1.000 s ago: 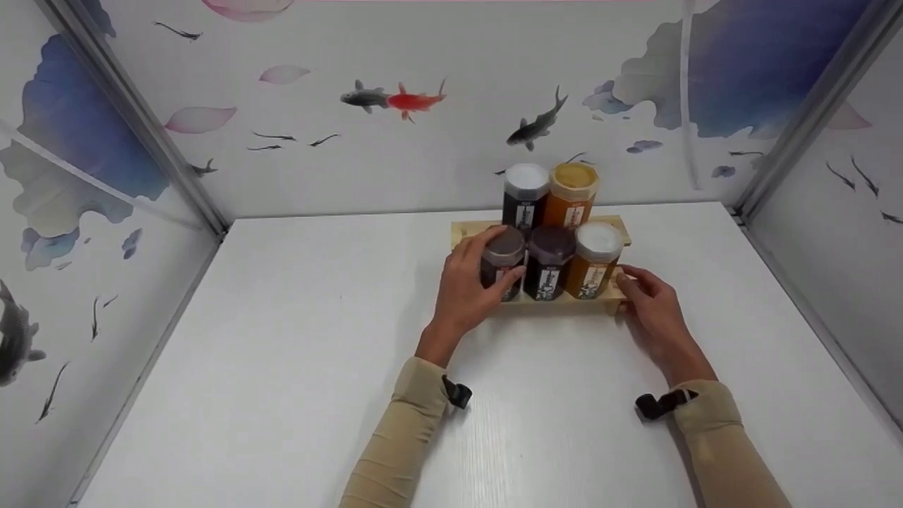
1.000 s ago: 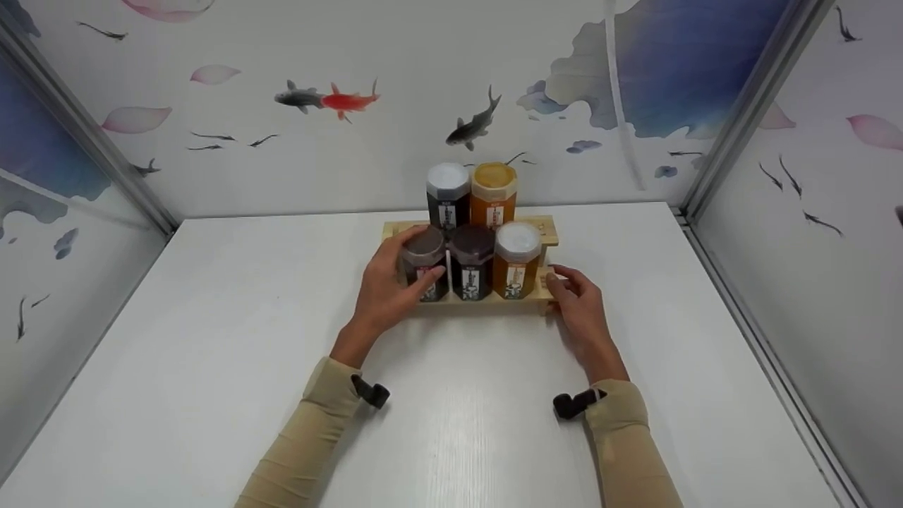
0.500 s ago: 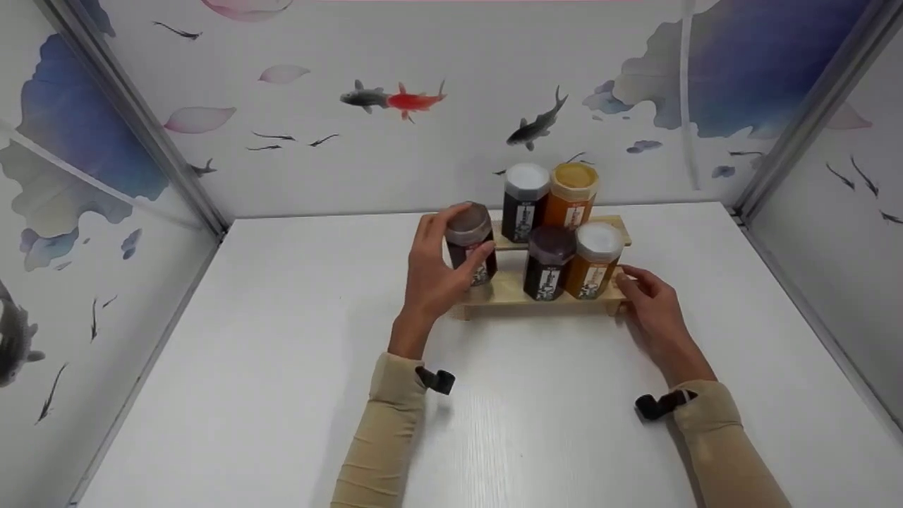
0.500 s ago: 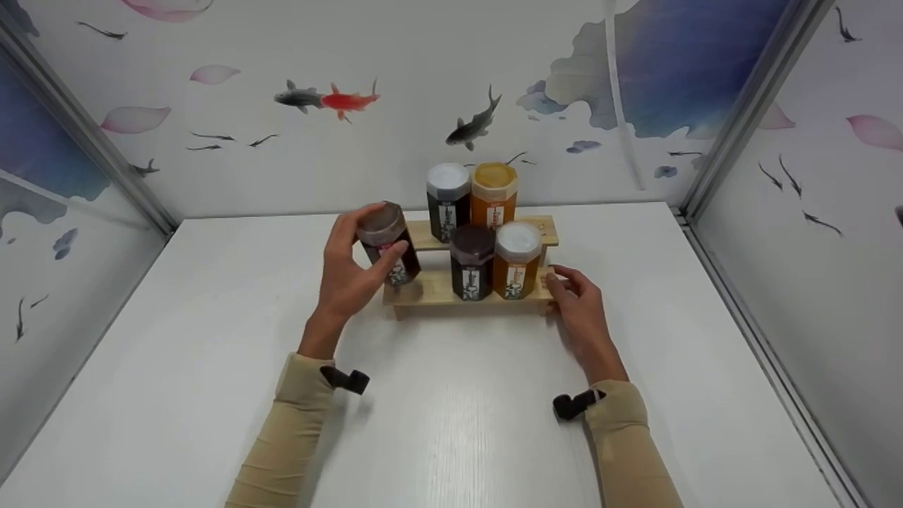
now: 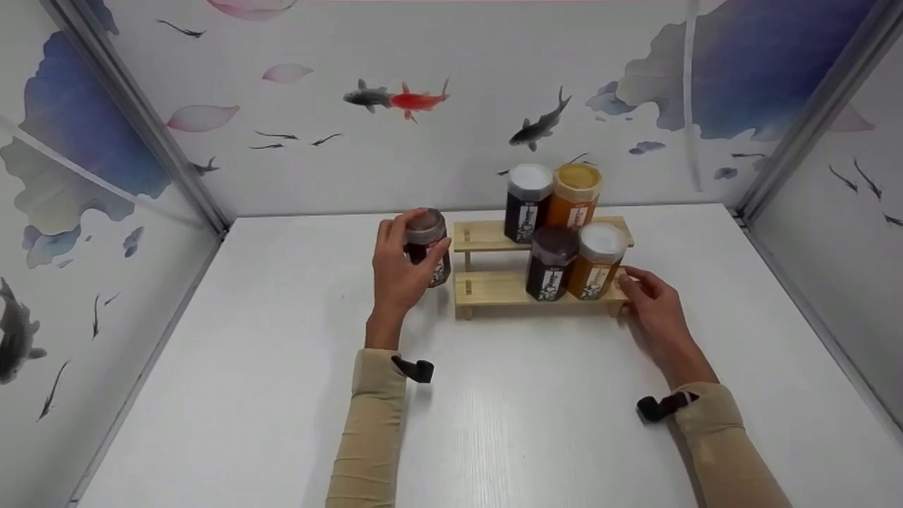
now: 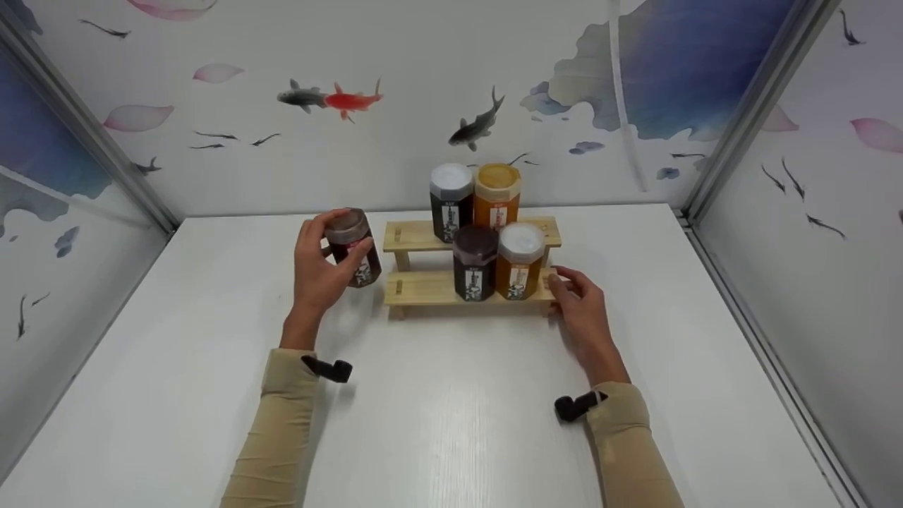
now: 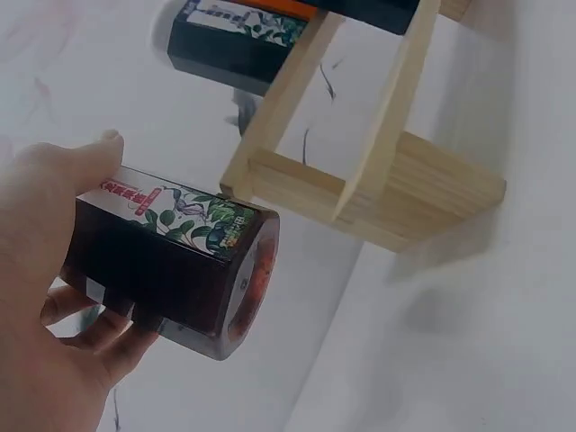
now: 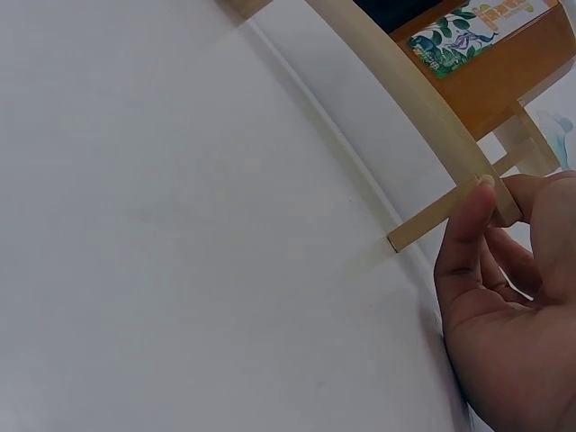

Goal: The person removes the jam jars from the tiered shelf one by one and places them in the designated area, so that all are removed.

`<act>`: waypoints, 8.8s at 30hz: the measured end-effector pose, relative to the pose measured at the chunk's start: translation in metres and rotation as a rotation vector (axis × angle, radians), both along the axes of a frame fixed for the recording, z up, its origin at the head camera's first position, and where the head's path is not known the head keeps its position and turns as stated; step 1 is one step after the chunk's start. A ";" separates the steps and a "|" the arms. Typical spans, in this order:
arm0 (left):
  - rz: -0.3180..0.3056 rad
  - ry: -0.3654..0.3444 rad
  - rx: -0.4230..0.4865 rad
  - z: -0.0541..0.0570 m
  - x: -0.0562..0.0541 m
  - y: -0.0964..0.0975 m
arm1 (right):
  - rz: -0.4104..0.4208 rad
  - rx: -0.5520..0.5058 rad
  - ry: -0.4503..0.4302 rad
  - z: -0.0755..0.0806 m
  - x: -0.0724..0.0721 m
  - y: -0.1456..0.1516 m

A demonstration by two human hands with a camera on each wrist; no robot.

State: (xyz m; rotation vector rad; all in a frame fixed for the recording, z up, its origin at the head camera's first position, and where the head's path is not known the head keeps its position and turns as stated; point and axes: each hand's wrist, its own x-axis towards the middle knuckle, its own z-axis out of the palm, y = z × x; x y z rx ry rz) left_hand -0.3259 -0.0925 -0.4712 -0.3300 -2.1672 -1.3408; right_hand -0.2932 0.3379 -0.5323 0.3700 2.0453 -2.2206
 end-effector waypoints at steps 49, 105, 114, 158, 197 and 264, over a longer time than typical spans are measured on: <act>0.046 -0.127 -0.022 -0.052 -0.022 0.006 | 0.002 0.122 0.015 -0.002 0.000 -0.002; -0.094 0.037 -0.322 -0.015 0.048 0.140 | -0.013 0.120 0.070 -0.002 -0.001 -0.004; -0.035 0.069 -0.281 -0.006 0.042 0.121 | 0.012 0.175 0.036 -0.004 -0.001 -0.002; 0.410 -0.097 0.180 -0.039 -0.015 -0.035 | -0.002 0.065 0.034 -0.001 0.001 -0.003; 0.126 -0.022 0.043 -0.008 -0.008 -0.027 | 0.002 0.051 0.068 -0.004 0.000 -0.003; -0.238 -0.050 -0.161 -0.003 0.039 0.204 | -0.008 0.152 0.088 -0.005 0.003 -0.004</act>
